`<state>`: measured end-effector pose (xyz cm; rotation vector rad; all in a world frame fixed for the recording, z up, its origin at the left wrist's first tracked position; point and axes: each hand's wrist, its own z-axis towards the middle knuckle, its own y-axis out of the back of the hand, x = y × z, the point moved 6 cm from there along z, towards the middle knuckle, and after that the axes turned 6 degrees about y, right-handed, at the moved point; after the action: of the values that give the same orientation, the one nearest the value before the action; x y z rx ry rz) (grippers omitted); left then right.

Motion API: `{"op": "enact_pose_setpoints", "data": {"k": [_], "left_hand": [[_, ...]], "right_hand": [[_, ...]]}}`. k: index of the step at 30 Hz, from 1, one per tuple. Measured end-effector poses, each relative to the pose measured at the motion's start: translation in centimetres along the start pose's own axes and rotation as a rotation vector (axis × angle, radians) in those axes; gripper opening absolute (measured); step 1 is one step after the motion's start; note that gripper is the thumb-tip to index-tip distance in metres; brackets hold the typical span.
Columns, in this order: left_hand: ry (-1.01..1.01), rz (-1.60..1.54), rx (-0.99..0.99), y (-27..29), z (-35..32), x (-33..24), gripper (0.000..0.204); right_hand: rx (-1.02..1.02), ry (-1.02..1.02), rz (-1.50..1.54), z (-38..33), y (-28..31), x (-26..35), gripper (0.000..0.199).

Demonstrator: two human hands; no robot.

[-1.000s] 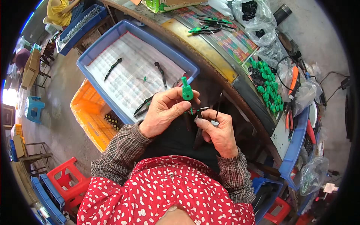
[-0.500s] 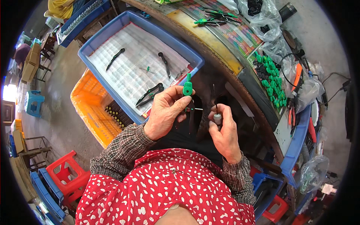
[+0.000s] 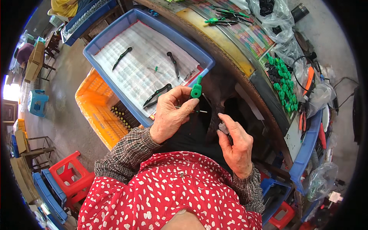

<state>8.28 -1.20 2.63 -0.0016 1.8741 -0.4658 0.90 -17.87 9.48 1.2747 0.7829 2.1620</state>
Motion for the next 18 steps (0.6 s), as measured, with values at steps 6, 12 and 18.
{"op": "enact_pose_setpoints", "data": {"k": [6,12,18], "left_hand": [[-0.05,0.134,-0.027,0.1,-0.2,-0.4,0.016],[0.069,-0.136,0.076,-1.1,-0.3,0.5,0.019],[0.025,-0.212,0.155,-1.9,-0.8,1.3,0.022]], "right_hand": [[0.021,-0.014,0.046,0.0,-0.2,0.1,0.046],[-0.017,-0.462,0.553,-1.5,-3.3,-3.7,0.037],[0.031,-0.63,0.836,-2.1,-5.9,-3.1,0.016]]}}
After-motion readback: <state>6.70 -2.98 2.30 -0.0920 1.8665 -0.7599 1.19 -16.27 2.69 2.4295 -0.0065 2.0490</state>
